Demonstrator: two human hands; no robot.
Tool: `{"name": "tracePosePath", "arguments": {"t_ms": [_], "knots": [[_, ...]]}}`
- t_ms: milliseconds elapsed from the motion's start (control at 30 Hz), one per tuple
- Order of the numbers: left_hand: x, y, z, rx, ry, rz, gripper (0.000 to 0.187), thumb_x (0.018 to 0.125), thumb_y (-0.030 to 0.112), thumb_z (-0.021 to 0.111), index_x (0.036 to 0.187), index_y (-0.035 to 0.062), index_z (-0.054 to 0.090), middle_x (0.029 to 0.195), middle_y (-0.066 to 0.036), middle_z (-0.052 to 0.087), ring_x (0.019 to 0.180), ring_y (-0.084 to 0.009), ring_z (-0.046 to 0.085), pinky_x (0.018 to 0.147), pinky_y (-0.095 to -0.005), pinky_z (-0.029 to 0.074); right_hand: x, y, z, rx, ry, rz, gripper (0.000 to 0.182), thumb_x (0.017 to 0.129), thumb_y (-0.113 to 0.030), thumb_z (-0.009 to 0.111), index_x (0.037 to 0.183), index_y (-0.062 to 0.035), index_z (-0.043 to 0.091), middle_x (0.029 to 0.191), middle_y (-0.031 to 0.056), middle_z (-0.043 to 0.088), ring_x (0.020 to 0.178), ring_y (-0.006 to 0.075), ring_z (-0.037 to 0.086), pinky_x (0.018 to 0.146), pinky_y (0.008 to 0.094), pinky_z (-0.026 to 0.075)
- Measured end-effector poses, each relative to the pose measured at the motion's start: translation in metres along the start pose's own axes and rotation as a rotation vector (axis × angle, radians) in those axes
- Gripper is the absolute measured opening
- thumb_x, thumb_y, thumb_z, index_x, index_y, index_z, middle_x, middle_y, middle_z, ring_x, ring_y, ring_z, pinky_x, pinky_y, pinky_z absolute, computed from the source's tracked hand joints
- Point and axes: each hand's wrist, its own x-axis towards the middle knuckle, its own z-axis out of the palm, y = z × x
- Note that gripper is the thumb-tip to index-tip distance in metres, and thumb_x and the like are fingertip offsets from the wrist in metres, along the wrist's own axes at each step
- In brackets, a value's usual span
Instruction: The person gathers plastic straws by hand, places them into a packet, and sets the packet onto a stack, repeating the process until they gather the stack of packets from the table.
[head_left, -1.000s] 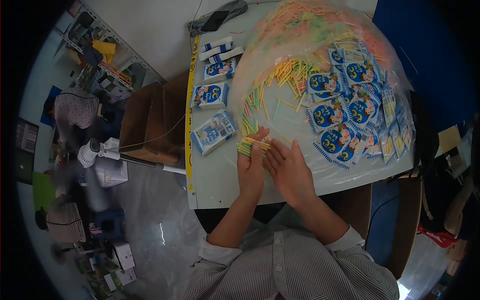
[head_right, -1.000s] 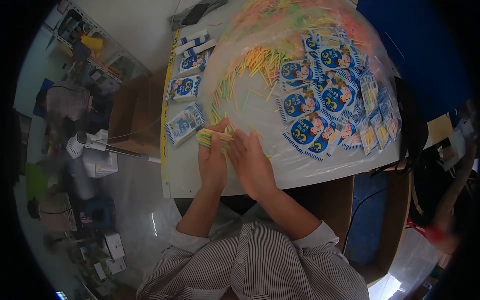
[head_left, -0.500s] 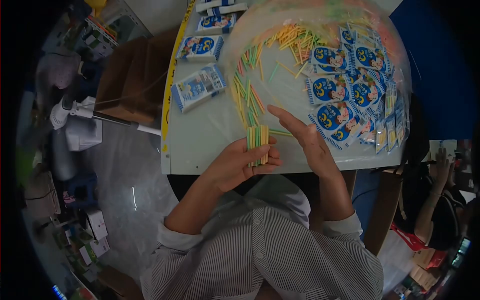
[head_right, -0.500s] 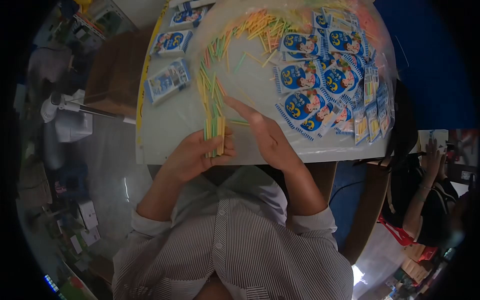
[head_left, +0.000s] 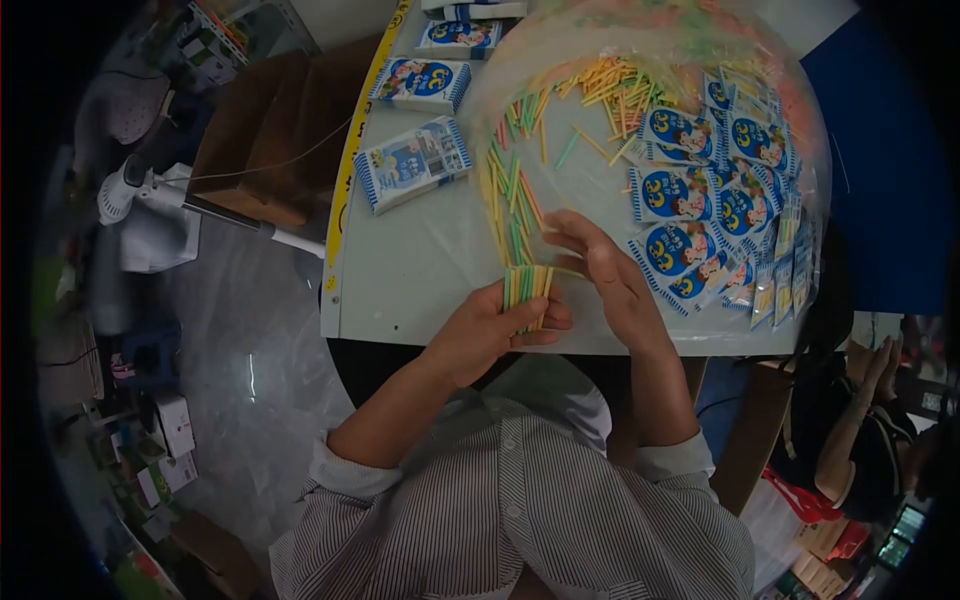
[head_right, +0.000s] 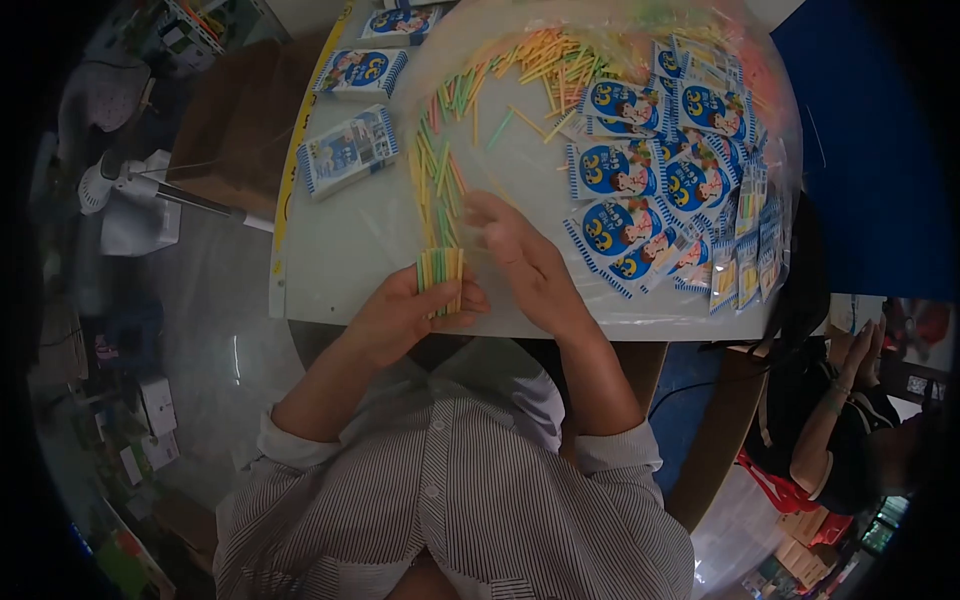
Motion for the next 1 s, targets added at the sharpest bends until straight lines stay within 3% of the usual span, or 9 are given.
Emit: {"name": "tracePosePath", "arguments": {"t_ms": [33,67,133,167,233,433,600,767,1000], "knots": [[0.001,0.001,0.0,0.046,0.051,0.052,0.029,0.088,0.019,0.043,0.112,0.0024,0.042,0.1,-0.009,0.053,0.094,-0.0177,0.054,0.078,-0.0295,0.047,0.0,-0.002,0.001,-0.079,0.107,0.026,0.038,0.09,-0.027,0.035,0.111,0.002,0.049,0.112,0.0112,0.048,0.093,0.019,0.053,0.083,0.0293,0.041],[0.003,-0.001,0.0,0.062,0.048,0.067,0.029,0.088,0.019,0.043,0.112,0.0024,0.042,0.1,-0.009,0.053,0.094,-0.0177,0.054,0.078,-0.0295,0.047,-0.001,-0.003,0.003,-0.08,0.107,0.004,0.038,0.09,-0.027,0.035,0.111,0.002,0.049,0.112,0.0112,0.048,0.093,0.019,0.053,0.083,0.0293,0.041],[0.006,-0.003,0.001,0.056,0.103,0.17,0.028,0.088,0.019,0.041,0.112,0.0033,0.042,0.099,-0.008,0.054,0.093,-0.0159,0.054,0.075,-0.0272,0.047,-0.004,-0.001,0.009,-0.024,0.079,0.032,0.025,0.081,-0.012,0.054,0.103,-0.0029,0.054,0.097,0.0076,0.053,0.085,0.0143,0.054,0.074,0.0239,0.043],[0.005,-0.001,0.002,0.066,0.098,0.177,0.028,0.088,0.019,0.041,0.112,0.0033,0.042,0.099,-0.008,0.054,0.093,-0.0159,0.054,0.075,-0.0272,0.047,-0.003,-0.002,0.013,-0.027,0.1,-0.001,0.022,0.078,-0.009,0.056,0.099,-0.0015,0.055,0.092,0.0056,0.054,0.079,0.0111,0.054,0.067,0.0221,0.045],[0.003,0.004,0.006,0.201,0.126,0.183,0.026,0.088,0.023,0.042,0.105,0.0043,0.046,0.094,-0.003,0.053,0.086,-0.0102,0.052,0.067,-0.0203,0.044,0.0,-0.003,0.015,-0.086,0.127,-0.032,0.02,0.077,-0.008,0.057,0.096,-0.0014,0.057,0.09,0.0053,0.054,0.075,0.0106,0.055,0.065,0.0218,0.045],[0.008,-0.003,-0.001,0.252,0.128,0.262,0.017,0.089,0.019,0.038,0.094,0.0054,0.048,0.076,0.002,0.048,0.062,-0.0034,0.041,0.05,-0.0166,0.033,0.004,0.002,0.022,-0.002,0.222,-0.018,0.011,0.075,-0.004,0.059,0.084,0.0,0.057,0.084,0.0054,0.053,0.064,0.0083,0.054,0.056,0.0199,0.044],[0.01,-0.005,0.0,0.201,0.199,0.331,0.017,0.089,0.019,0.039,0.093,0.0054,0.048,0.071,0.002,0.047,0.057,-0.0028,0.04,0.048,-0.0164,0.034,0.005,0.006,0.028,-0.008,0.278,-0.083,0.004,0.078,0.001,0.054,0.081,0.0011,0.052,0.079,0.0041,0.052,0.057,0.0065,0.051,0.051,0.0178,0.042],[0.012,-0.007,-0.002,0.165,0.23,0.359,0.017,0.089,0.02,0.041,0.09,0.0055,0.049,0.07,0.002,0.046,0.058,-0.0029,0.04,0.049,-0.0165,0.034,0.002,0.008,0.035,-0.041,0.309,-0.189,0.013,0.079,0.0,0.054,0.091,-0.0013,0.048,0.076,0.0024,0.052,0.061,0.0052,0.05,0.054,0.0167,0.042],[0.012,-0.009,-0.007,0.309,0.205,0.386,0.017,0.089,0.019,0.042,0.093,0.0038,0.049,0.067,0.003,0.044,0.057,-0.0029,0.039,0.05,-0.0169,0.033,0.0,0.004,0.033,0.0,0.246,-0.131,0.026,0.077,-0.001,0.056,0.102,-0.0014,0.047,0.074,0.0008,0.049,0.061,0.0038,0.047,0.055,0.0157,0.042]]}}
